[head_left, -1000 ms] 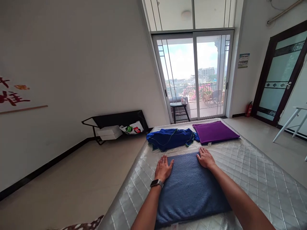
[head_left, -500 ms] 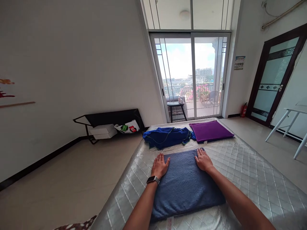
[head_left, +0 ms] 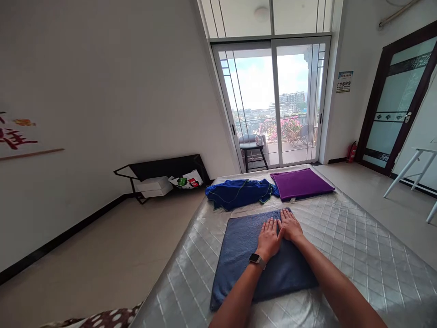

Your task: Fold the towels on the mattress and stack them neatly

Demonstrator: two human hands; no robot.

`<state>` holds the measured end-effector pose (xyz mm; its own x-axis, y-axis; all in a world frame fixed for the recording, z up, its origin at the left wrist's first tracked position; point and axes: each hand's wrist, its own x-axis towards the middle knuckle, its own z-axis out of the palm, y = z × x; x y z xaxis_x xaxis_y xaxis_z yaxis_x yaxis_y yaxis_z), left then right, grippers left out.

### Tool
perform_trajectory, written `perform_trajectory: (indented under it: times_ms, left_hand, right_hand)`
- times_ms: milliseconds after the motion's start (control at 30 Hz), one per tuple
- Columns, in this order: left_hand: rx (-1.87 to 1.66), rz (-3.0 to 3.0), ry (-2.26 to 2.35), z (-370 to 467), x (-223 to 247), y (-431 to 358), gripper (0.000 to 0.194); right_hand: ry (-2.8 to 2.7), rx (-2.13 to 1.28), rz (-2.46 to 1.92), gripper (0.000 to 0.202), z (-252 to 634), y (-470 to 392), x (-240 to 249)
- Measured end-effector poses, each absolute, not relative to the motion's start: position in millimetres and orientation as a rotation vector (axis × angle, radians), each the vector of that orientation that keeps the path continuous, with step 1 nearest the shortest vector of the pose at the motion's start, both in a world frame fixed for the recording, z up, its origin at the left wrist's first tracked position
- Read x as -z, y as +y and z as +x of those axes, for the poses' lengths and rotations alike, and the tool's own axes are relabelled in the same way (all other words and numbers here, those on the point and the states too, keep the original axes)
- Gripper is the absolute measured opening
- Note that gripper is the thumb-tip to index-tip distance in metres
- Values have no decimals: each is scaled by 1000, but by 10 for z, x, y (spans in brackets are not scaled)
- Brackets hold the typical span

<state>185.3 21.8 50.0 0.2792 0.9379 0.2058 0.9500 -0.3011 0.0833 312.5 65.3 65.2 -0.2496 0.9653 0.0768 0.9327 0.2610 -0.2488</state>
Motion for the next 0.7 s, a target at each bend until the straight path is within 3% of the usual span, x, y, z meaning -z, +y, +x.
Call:
perform_trajectory:
  times_ms: [333, 700]
  left_hand:
    - [251, -2160, -2112, 336, -299, -301, 74]
    - [353, -2122, -2051, 307, -249, -371, 68]
  right_hand:
    - [-2301, -215, -1800, 66, 3129, 652, -697]
    - [-2269, -184, -1831, 63, 3174, 38, -764]
